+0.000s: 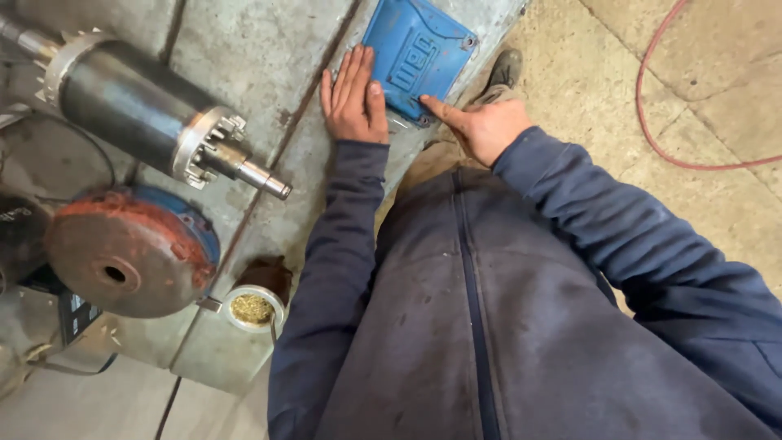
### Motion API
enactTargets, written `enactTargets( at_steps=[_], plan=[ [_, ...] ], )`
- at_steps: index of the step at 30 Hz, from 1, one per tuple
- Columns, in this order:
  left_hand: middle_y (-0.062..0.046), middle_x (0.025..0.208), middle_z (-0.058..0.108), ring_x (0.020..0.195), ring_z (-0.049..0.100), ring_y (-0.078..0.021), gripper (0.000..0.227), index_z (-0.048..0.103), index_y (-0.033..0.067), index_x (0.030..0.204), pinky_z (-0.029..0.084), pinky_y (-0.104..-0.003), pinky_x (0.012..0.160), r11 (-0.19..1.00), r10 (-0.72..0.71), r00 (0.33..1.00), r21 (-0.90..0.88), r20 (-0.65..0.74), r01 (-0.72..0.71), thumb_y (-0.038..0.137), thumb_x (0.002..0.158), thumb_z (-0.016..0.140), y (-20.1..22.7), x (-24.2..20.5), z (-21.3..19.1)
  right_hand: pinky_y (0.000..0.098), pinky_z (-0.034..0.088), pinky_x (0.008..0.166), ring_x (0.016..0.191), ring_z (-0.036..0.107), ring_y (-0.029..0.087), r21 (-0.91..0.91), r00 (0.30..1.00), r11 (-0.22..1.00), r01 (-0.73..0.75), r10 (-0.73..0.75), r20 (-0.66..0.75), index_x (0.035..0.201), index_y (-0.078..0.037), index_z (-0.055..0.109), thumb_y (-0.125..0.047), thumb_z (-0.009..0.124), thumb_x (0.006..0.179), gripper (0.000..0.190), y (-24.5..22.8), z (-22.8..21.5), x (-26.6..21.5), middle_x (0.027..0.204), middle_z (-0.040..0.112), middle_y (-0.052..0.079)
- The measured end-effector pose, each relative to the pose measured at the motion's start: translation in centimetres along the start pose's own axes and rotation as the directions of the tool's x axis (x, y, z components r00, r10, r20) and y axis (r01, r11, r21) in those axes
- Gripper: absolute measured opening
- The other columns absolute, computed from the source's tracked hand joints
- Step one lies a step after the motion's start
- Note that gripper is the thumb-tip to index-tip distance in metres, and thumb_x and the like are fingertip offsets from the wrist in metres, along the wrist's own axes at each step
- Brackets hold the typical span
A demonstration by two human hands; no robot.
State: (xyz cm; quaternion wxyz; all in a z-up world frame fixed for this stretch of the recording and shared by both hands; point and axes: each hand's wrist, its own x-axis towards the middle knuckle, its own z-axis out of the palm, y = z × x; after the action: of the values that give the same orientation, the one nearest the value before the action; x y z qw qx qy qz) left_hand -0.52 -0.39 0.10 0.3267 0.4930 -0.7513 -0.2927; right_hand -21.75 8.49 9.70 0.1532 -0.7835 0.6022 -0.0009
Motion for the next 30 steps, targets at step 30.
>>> enactTargets(
  at_steps=[30],
  plan=[
    [-0.007,0.148,0.063,0.145,0.055,-0.0239,0.044,0.064,0.01,0.143,0.024,-0.048,0.13,1.0,-0.004,1.0,0.01,-0.019,0.004,0.032,0.11,0.044,-0.2,-0.2,-0.1,0.0435,0.052,0.055,0.057,0.064,0.033,0.464,0.973,0.877,-0.127,0.201,-0.114,0.154,-0.026,0.053,-0.022,0.065,0.105,0.051,-2.5,4.7,-1.1,0.073,0.067,0.016]
  ],
)
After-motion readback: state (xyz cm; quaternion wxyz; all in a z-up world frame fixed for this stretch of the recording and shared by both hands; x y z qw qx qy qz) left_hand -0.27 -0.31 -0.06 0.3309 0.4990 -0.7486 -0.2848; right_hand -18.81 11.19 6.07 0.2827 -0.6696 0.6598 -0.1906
